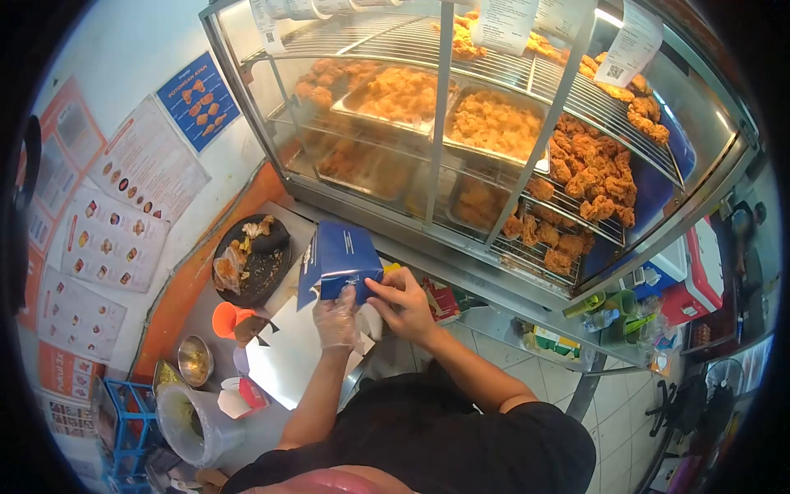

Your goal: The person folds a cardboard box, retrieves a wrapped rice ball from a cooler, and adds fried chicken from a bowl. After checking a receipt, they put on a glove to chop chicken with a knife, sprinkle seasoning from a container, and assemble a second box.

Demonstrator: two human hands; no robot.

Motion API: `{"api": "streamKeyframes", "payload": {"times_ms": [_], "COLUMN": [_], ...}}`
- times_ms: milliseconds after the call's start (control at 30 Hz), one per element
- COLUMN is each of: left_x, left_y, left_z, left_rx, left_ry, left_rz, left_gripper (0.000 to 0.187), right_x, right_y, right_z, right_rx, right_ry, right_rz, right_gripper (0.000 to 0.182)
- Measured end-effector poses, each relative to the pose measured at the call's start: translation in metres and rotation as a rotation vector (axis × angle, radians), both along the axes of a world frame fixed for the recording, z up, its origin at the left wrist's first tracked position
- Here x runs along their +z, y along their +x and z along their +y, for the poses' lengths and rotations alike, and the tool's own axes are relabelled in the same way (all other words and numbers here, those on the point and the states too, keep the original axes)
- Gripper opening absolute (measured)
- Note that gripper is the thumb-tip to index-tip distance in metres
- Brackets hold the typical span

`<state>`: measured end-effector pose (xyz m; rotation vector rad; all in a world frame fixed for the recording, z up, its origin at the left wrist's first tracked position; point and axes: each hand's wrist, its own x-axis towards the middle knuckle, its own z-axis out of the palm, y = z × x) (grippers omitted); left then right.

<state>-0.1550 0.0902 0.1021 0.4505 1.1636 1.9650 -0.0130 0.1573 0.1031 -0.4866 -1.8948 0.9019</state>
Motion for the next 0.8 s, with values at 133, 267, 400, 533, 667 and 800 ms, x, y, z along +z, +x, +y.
{"api": "streamKeyframes", "payload": {"times_ms": [133, 267, 400, 533, 667, 800], "left_x": [0.004, 0.004, -0.001, -0.005, -0.007, -0.009], "left_y": [-0.001, -0.003, 0.009, 0.021, 0.046, 0.067], "left_z": [0.000, 0.007, 0.011, 0.015, 0.019, 0.023], "left_rx": [-0.041, -0.063, -0.104, -0.151, -0.106, -0.089], "left_ry": [-0.175, -0.175, -0.152, -0.115, -0.103, -0.094], "left_rz": [-0.006, -0.106, -0.079, 0.044, 0.015, 0.000], "left_gripper": [0.025, 0.025, 0.026, 0.030, 0.030, 0.026], "right_x": [0.029, 0.020, 0.002, -0.005, -0.027, -0.030], "right_y": [0.011, 0.018, 0.033, 0.047, 0.060, 0.065], "right_z": [0.014, 0.011, 0.019, 0.026, 0.036, 0.038], "right_rx": [-0.033, 0.093, 0.187, 0.238, 0.178, 0.099], "right_ry": [0.304, 0.259, 0.184, 0.124, 0.059, 0.072], "right_rz": [-0.178, -0.230, -0.160, -0.068, 0.028, 0.107], "right_gripper": [0.052, 0.063, 0.063, 0.054, 0.040, 0.038]}}
